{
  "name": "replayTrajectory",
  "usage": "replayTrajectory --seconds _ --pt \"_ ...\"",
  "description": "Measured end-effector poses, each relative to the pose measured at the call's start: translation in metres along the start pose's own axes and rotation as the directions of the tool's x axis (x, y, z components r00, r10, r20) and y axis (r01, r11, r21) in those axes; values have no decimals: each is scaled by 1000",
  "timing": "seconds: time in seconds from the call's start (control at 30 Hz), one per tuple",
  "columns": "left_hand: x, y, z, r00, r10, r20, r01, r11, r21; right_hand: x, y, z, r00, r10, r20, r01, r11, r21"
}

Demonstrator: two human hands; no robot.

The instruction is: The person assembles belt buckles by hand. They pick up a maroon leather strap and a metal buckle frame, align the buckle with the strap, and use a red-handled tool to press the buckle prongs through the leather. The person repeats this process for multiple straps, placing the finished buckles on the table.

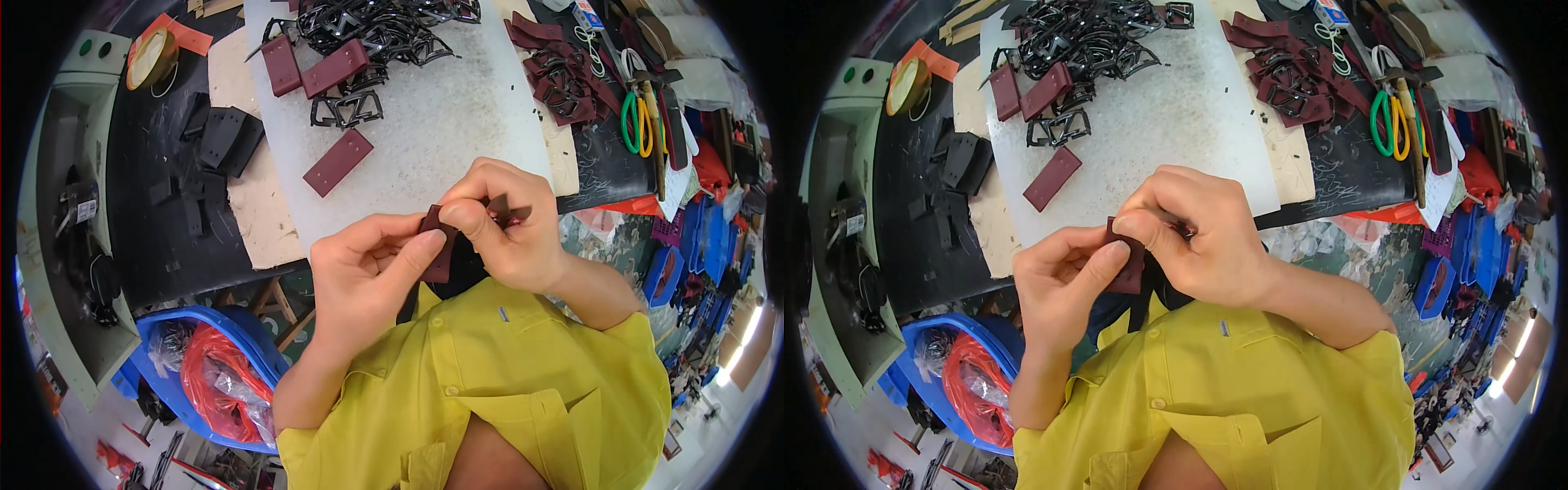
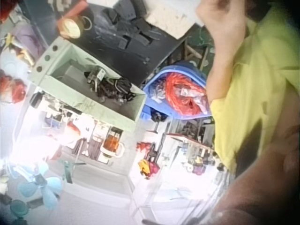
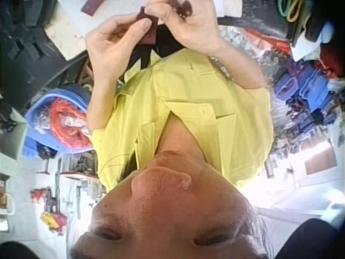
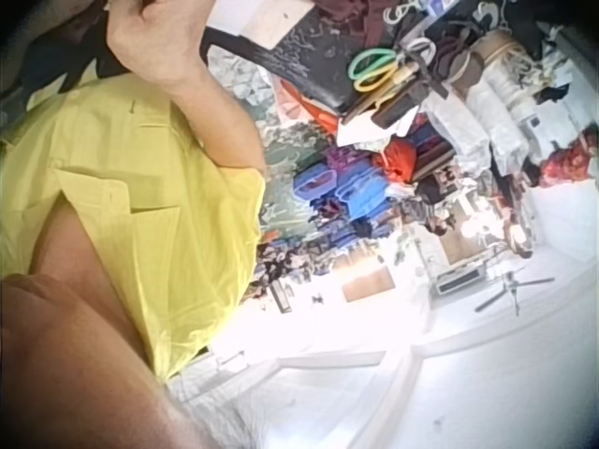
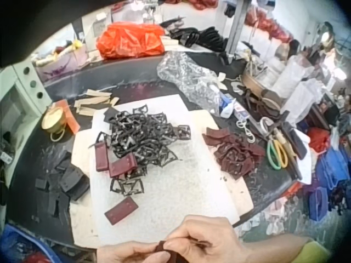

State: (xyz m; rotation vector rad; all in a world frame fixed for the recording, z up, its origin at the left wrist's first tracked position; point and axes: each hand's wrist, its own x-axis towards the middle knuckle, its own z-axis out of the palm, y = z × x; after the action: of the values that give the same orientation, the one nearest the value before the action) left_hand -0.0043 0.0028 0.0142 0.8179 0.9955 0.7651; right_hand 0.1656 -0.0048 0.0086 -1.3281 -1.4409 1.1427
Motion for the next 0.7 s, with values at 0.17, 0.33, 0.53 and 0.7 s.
replayTrajectory --seconds 0.17,0.33,0.53,0.7 --pt "1 -1 4 994 84 -72 -74 988 133 6 -4 -7 950 271 152 -292 947 134" --pt "9 0 -18 994 -94 -47 89 992 -94 10 -2 -24 945 -293 145 326 840 -433" --pt "9 1 -21 986 -163 37 167 971 -173 8 -7 -34 824 -491 281 565 682 -465" --pt "9 4 -19 982 -164 90 178 969 -173 11 -13 -38 811 -462 359 586 642 -495"
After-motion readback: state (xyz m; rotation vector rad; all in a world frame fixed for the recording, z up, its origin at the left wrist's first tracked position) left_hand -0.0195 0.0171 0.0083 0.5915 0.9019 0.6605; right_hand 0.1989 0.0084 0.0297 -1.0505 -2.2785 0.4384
